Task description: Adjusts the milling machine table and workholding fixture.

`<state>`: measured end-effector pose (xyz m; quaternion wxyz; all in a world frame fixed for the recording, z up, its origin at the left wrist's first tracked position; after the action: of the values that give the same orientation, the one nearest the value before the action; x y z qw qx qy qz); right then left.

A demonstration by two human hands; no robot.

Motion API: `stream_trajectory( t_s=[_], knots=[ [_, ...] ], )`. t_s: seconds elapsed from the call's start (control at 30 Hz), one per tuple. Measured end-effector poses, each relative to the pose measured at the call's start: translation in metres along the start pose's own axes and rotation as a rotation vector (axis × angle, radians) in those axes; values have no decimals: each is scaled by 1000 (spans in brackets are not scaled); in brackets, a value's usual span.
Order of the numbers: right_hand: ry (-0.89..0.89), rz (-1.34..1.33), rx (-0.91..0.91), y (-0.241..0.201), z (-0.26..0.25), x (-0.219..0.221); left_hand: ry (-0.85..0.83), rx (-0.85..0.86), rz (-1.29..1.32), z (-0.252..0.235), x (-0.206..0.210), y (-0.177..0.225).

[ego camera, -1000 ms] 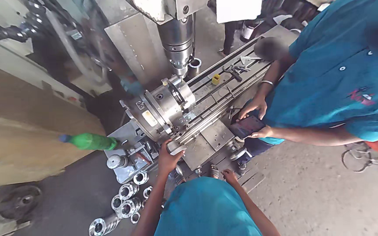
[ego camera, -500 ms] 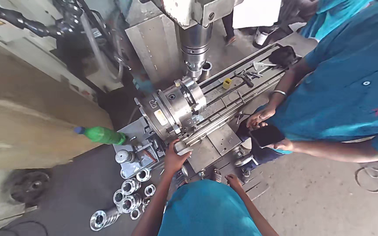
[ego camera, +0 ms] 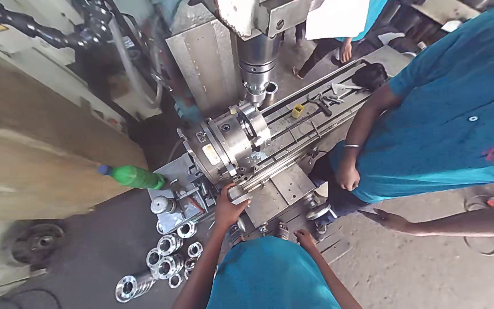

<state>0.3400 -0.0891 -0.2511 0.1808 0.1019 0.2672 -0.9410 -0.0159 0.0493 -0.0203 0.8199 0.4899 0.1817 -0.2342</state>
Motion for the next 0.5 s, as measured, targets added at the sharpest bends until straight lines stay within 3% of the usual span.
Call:
stream_trajectory(
  t_s=[0.5],
  knots=[
    [-10, 7, -9, 2, -1, -1, 5, 27, 5, 1, 0, 1]
  ],
)
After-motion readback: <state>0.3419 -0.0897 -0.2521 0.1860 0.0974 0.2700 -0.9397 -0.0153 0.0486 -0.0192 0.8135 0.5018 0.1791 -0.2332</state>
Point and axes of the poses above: each hand's wrist, its own z-axis away from the middle knuckle, its own x-axis out of the palm, y = z × x, the point moved 5 cm from there along -z, towards the middle knuckle, and after that the axes turned 9 degrees about -y, right-handed, at the moved point
